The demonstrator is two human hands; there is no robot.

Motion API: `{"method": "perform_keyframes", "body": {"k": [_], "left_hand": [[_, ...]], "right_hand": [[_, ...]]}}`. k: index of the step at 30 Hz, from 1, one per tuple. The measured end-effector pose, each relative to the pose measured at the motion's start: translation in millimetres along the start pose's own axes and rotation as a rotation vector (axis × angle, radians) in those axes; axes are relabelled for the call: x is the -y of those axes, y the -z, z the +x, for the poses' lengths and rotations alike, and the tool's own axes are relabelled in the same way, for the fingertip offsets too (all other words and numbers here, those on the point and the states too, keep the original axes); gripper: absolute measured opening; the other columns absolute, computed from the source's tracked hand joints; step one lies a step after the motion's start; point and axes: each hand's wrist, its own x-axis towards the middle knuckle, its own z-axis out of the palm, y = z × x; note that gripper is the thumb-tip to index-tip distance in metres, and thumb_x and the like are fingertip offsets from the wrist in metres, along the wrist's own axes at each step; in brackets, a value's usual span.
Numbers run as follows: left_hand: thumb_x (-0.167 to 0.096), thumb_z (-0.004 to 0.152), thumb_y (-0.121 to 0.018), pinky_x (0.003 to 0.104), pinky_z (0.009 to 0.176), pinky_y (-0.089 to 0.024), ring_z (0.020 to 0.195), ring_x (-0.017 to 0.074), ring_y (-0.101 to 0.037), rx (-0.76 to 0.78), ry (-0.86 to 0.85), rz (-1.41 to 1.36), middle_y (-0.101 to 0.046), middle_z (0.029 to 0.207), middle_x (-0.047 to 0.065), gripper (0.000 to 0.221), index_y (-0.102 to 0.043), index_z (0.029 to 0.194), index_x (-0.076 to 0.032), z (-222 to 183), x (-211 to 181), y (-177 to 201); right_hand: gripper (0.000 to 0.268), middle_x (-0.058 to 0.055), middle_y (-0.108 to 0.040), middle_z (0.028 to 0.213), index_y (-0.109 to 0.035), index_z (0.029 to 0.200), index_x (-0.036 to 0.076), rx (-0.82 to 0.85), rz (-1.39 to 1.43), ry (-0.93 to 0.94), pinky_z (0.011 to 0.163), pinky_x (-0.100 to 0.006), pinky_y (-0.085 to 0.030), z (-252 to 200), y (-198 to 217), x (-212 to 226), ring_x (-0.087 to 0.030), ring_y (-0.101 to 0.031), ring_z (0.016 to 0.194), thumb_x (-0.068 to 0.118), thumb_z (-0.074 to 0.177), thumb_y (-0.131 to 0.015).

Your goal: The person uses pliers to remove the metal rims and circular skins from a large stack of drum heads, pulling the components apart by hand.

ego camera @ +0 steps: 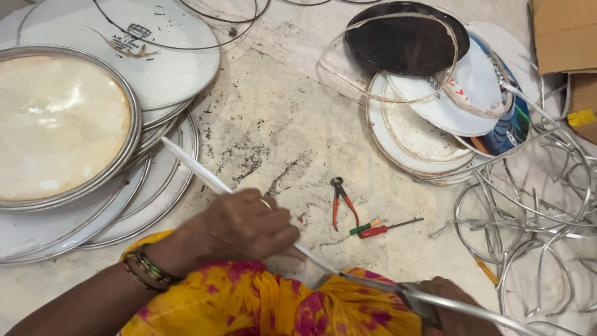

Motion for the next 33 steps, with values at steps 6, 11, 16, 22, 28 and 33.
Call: {"method": "perform_keyframes", "body": {"k": [6, 11, 16, 22, 28, 33], "left_hand": [[-0.044, 0.099, -0.068, 0.028, 0.041, -0.043, 0.044, 0.0084, -0.051, 0.064, 0.113, 0.098, -0.048, 0.056, -0.004, 0.043, -0.054, 0.067, -0.019, -25, 26, 11], [-0.047, 0.088, -0.070, 0.033, 0.052, -0.045, 0.054, 0.0148, -0.055, -0.046, 0.190, 0.098, -0.049, 0.063, -0.001, 0.041, -0.052, 0.069, -0.015, -37, 32, 30], [-0.053, 0.090, -0.070, 0.037, 0.057, -0.045, 0.059, 0.0196, -0.056, -0.126, 0.215, 0.080, -0.051, 0.066, 0.001, 0.044, -0.055, 0.075, -0.014, -37, 41, 22], [-0.056, 0.091, -0.072, 0.037, 0.061, -0.045, 0.059, 0.0202, -0.056, -0.098, 0.234, 0.039, -0.053, 0.067, 0.002, 0.049, -0.055, 0.074, -0.013, -40, 49, 23], [-0.057, 0.093, -0.070, 0.037, 0.068, -0.045, 0.066, 0.0206, -0.059, -0.113, 0.244, 0.060, -0.056, 0.072, 0.001, 0.047, -0.058, 0.081, -0.013, -47, 53, 25], [-0.061, 0.092, -0.071, 0.039, 0.072, -0.048, 0.068, 0.0200, -0.062, -0.023, 0.248, 0.057, -0.063, 0.075, 0.004, 0.051, -0.064, 0.086, -0.011, -28, 48, 35]], "right_hand": [[0.021, -0.006, -0.040, 0.066, -0.058, 0.102, 0.015, -0.109, -0.029, -0.484, 0.058, -0.035, -0.044, -20, 21, 18, -0.019, -0.040, 0.060, 0.024, 0.087, -0.068], [0.027, -0.011, -0.042, 0.065, -0.054, 0.094, 0.006, -0.279, -0.015, -0.304, 0.057, -0.035, -0.044, 1, 21, 21, -0.023, -0.045, 0.059, 0.021, 0.085, -0.074], [0.021, -0.011, -0.067, 0.087, -0.066, 0.106, 0.006, -0.489, -0.083, -0.045, 0.069, -0.034, -0.051, 48, 23, 32, -0.019, -0.062, 0.078, 0.016, 0.087, -0.069], [0.037, -0.006, -0.059, 0.086, -0.060, 0.124, 0.009, -0.320, 0.277, -0.112, 0.061, -0.033, -0.049, 97, 2, 79, -0.015, -0.053, 0.070, 0.011, 0.087, -0.067], [0.029, -0.015, -0.055, 0.082, -0.056, 0.113, 0.002, -0.261, -0.029, 0.008, 0.068, -0.041, -0.049, 117, -11, 101, -0.030, -0.056, 0.073, 0.004, 0.084, -0.062], [0.031, -0.022, -0.059, 0.081, -0.054, 0.108, 0.001, -0.198, -0.155, -0.064, 0.070, -0.050, -0.048, 106, 0, 122, -0.042, -0.060, 0.078, 0.001, 0.077, -0.058]]}}
